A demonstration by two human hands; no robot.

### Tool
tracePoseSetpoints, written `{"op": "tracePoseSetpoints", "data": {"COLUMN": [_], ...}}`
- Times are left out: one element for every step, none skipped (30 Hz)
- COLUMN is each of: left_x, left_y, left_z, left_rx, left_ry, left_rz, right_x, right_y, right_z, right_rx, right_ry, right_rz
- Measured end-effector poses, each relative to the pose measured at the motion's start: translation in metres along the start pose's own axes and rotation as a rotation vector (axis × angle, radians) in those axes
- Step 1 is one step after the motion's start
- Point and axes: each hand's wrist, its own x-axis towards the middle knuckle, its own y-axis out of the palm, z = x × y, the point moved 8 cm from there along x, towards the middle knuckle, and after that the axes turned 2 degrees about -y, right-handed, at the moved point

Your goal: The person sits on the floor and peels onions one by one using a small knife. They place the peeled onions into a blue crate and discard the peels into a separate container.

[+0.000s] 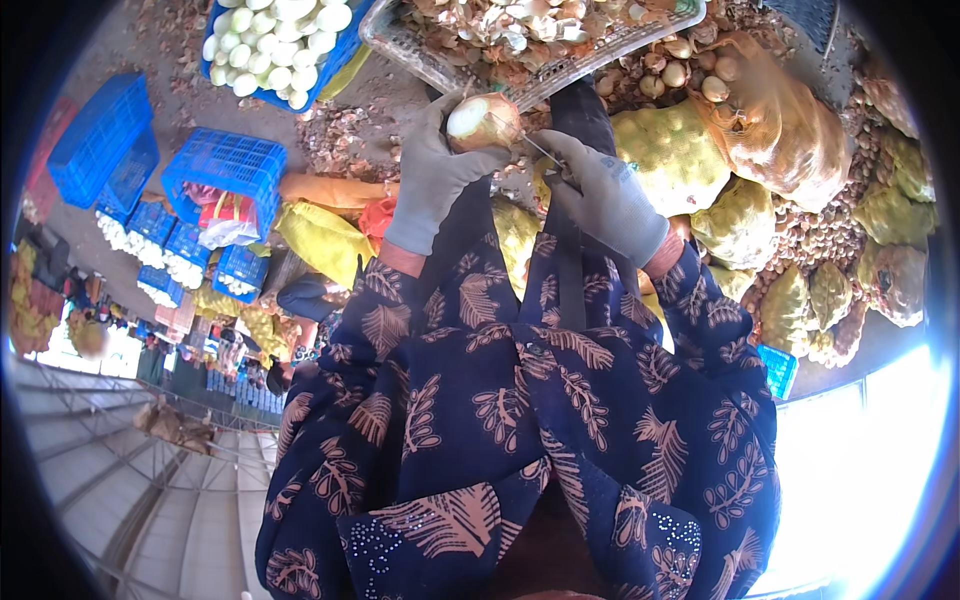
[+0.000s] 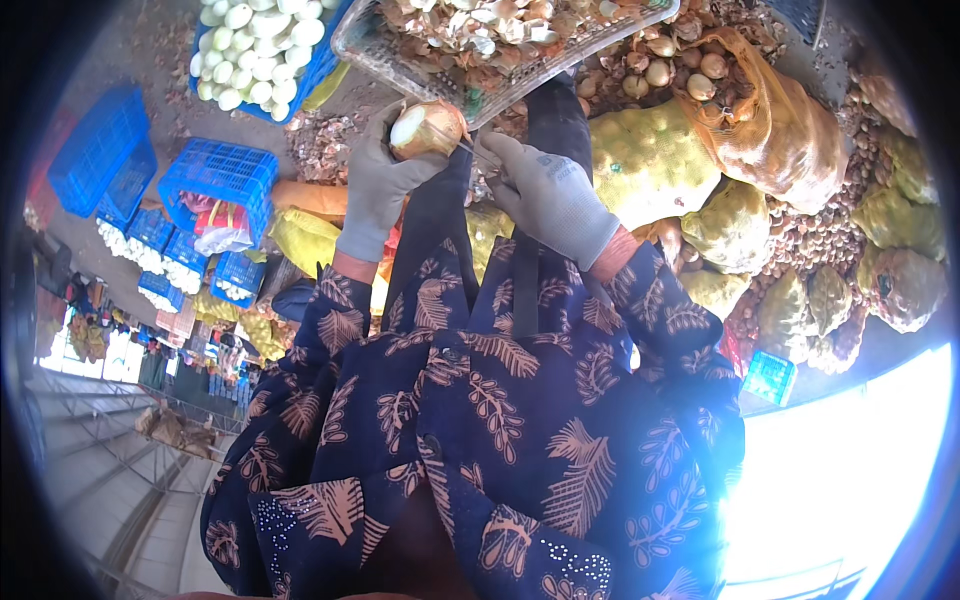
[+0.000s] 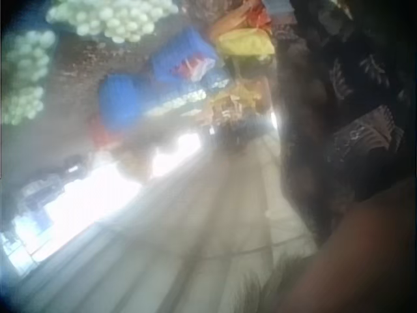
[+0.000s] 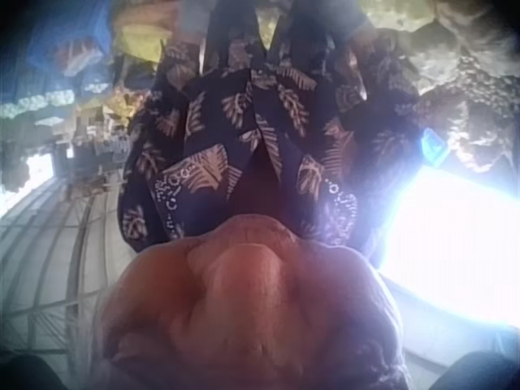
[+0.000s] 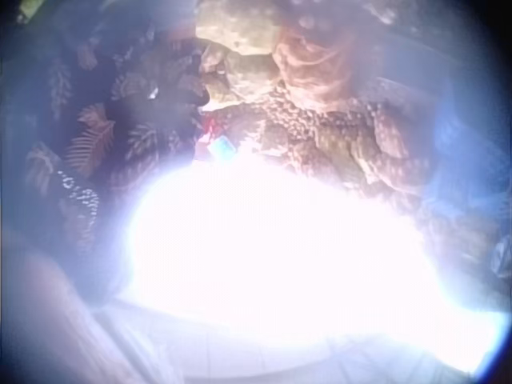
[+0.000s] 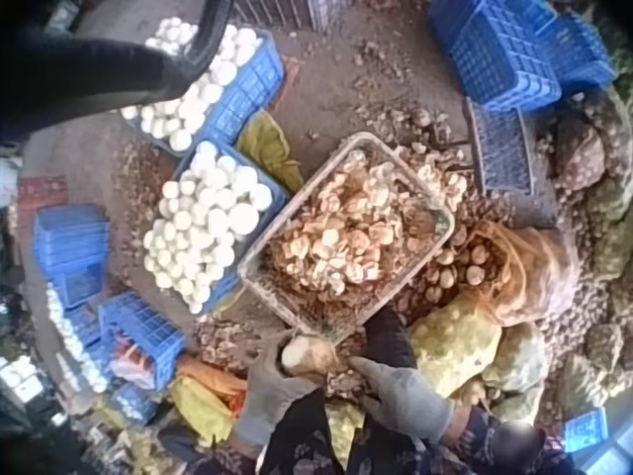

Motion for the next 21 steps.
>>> {"op": "tracePoseSetpoints", "data": {"left_x": [0.001,0.002,0.003,0.002,0.002,0.001,0.002,0.003,0.004,0.003,0.003,0.003,0.002,0.004,0.006,0.005,0.004,0.003,0.002,0.0,-0.001], "left_y": [0.0,0.0,0.0,0.0,0.001,0.002,0.004,0.006,0.008,0.007,0.006,0.006,0.004,0.005,0.005,0.005,0.005,0.004,0.006,0.009,0.011], "left_z": [-0.001,-0.002,-0.003,-0.002,0.0,0.001,0.004,0.008,0.012,0.01,0.006,0.004,0.004,0.006,0.006,0.009,0.011,0.013,0.012,0.011,0.011], "left_rx": [0.041,0.082,0.124,0.103,0.081,0.06,-0.044,-0.147,-0.251,-0.311,-0.371,-0.431,-0.508,-0.59,-0.672,-0.652,-0.632,-0.612,-0.612,-0.612,-0.613], "left_ry": [0.012,0.024,0.036,0.032,0.028,0.025,-0.018,-0.061,-0.104,-0.113,-0.122,-0.131,-0.136,-0.141,-0.146,-0.148,-0.15,-0.152,-0.152,-0.152,-0.151], "left_rz": [-0.001,-0.001,0.0,0.0,0.0,0.0,0.008,0.015,0.023,0.019,0.016,0.013,0.001,-0.004,-0.009,-0.023,-0.037,-0.051,-0.057,-0.063,-0.07], "right_x": [0.002,0.003,0.005,0.006,0.007,0.007,0.007,0.006,0.005,0.002,-0.004,-0.009,-0.017,-0.026,-0.032,-0.031,-0.03,-0.029,-0.025,-0.02,-0.016], "right_y": [-0.002,-0.005,-0.007,-0.006,-0.005,-0.005,-0.003,0.0,0.001,0.003,0.003,0.003,0.006,0.011,0.015,0.01,0.005,0.0,0.0,0.0,0.001], "right_z": [0.003,0.006,0.009,0.009,0.009,0.008,0.006,0.001,-0.002,-0.005,-0.008,-0.014,-0.025,-0.04,-0.053,-0.044,-0.034,-0.023,-0.017,-0.011,-0.007], "right_rx": [-0.007,-0.014,-0.022,0.005,0.032,0.058,0.058,0.057,0.056,0.071,0.086,0.1,0.056,0.008,-0.04,-0.054,-0.067,-0.079,-0.101,-0.123,-0.145], "right_ry": [-0.016,-0.031,-0.046,-0.044,-0.041,-0.038,-0.039,-0.041,-0.042,-0.014,0.014,0.042,0.052,0.068,0.083,0.026,-0.031,-0.089,-0.11,-0.131,-0.153], "right_rz": [-0.009,-0.018,-0.027,-0.018,-0.01,-0.002,-0.003,-0.004,-0.006,0.02,0.047,0.073,0.066,0.054,0.042,-0.026,-0.094,-0.162,-0.156,-0.151,-0.145]}}
